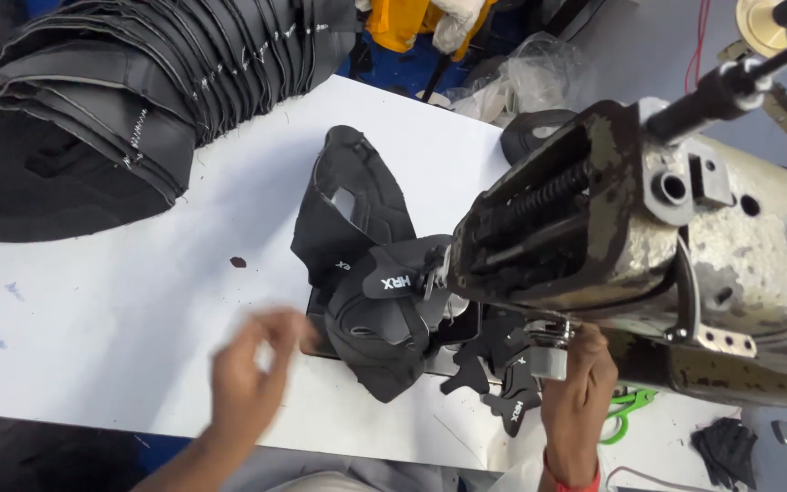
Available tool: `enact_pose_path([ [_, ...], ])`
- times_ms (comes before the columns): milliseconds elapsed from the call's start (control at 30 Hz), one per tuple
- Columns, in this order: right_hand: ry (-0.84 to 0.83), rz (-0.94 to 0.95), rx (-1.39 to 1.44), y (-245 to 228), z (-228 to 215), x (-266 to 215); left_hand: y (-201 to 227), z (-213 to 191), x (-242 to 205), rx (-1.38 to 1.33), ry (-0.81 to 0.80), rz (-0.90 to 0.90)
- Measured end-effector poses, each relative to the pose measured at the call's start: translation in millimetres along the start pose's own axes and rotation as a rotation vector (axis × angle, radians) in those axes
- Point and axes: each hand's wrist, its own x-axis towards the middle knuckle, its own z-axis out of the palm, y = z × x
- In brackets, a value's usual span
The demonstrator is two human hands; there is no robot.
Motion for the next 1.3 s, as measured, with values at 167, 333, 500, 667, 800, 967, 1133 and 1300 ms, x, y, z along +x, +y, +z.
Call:
enact_pose_path([
  [167, 0.156, 0.832, 0.571, -37, -9, -17, -41, -4, 51, -0.003, 0.27, -0.27],
  [333, -0.045, 0.621, 0.402, -76, -11, -12, -2, -17, 78, 0.139, 0.142, -0.222],
  [500, -0.216, 0.464, 0.106, -110, -19, 11, 63, -49, 47, 0.501, 0.288, 0.213],
  [667, -0.106, -0.023, -0.099, -156, -14, 65, 67, -42, 30, 0.565, 0.281, 0.448],
  [800, -0.221, -0.04, -0.275, -169, 4, 97, 67, -39, 29, 0.498, 0.331, 0.42],
  [967, -0.356, -0.11, -0.37, -170, 16, 104, 72, -42, 30, 0.558, 0.299, 0.457],
  [1133, -0.399, -0.091, -0.39, -169, 25, 106, 81, -38, 32, 0.566, 0.238, 0.475],
  [1300, -0.452, -0.091, -0.325, -162, 35, 105, 93, -39, 29, 0.621, 0.194, 0.52],
])
